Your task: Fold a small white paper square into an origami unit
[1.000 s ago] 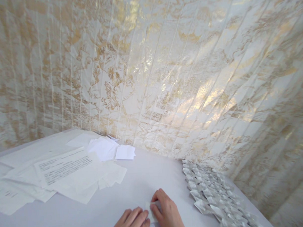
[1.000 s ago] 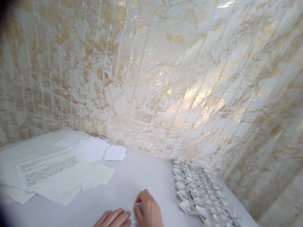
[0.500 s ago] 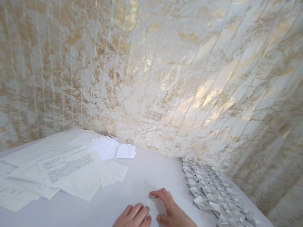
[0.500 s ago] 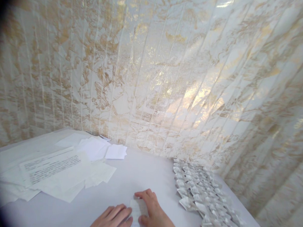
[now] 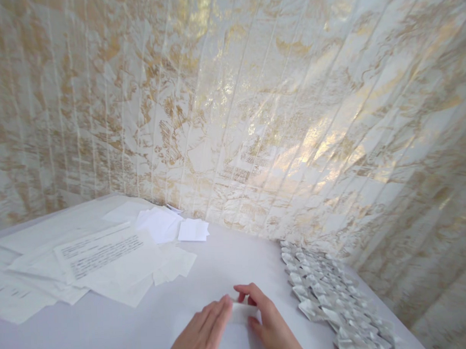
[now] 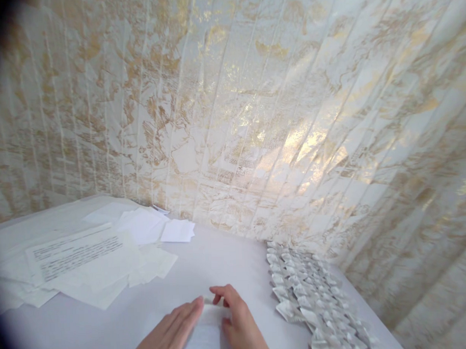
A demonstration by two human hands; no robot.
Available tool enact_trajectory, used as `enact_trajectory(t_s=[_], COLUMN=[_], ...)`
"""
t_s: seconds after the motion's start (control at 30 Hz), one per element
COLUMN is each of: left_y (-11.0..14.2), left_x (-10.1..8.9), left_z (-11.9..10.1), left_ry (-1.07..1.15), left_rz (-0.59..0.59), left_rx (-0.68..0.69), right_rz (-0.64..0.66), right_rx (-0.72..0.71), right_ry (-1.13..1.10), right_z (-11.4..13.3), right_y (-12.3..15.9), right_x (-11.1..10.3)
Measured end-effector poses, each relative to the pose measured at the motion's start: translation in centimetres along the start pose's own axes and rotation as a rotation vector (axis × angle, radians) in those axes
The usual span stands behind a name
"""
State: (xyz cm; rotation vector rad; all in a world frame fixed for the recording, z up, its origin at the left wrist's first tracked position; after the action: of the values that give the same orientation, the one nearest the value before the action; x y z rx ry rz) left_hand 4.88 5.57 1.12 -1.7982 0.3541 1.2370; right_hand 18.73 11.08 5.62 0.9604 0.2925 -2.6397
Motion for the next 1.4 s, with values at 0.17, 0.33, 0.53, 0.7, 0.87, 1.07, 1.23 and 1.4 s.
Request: enact_trajectory(t_s=[0.17,0.33,0.53,0.7,0.87,1.07,1.23,1.4], left_y=[-0.1,0.2,0.3,0.6,0.8,-0.1,-0.7,-1.0], left_x=[1.9,3.3,3.9,3.9,3.7,2.5,2.0,1.9], left_z=[1.5,1.9,1.7,1.6,1.5,1.1,0.4,0.2], left_ry=[0.164,0.050,-0.024,-0.023,-0.117,-0.045,0.018,0.065], left_rz=[0.058,0.134,0.119,0.003,-0.003,0.064,0.146,0.197], left_rx=[-0.009,0.085,0.088,0.098,0.153,0.152,0.141,0.095], right_rz=[-0.102,-0.177,-0.057,0.031,-0.089,-0.034,-0.107,-0.160], right_rx=[-0.142,-0.178,-0.230,-0.069,0.090,0.103,0.213,0.218], right_ry=[0.146,0.359,0.423,0.140,-0.010,-0.013,-0.009,-0.021], right_z=[0.7,1.1,3.0,1.7,-0.8,-0.5,-1.5,-2.1], right_y=[-0.3,0.1,0.8,0.3,-0.5,-0.5,-0.2,-0.2], right_x=[0.9,0.7,1.9,1.3,-0.1,0.2,0.0,0.1])
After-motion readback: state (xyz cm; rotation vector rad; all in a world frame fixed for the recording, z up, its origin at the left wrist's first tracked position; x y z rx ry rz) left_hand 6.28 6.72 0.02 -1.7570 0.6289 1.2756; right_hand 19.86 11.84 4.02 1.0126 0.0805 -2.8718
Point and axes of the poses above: each hand's wrist, its own y-axis away from the middle knuckle, its own x-axis out of the palm, z = x × y, the point moved 8 cm from there along -y, towards the middle knuckle, and after that the axes turned 13 degrees about x, right-handed, at the moved point
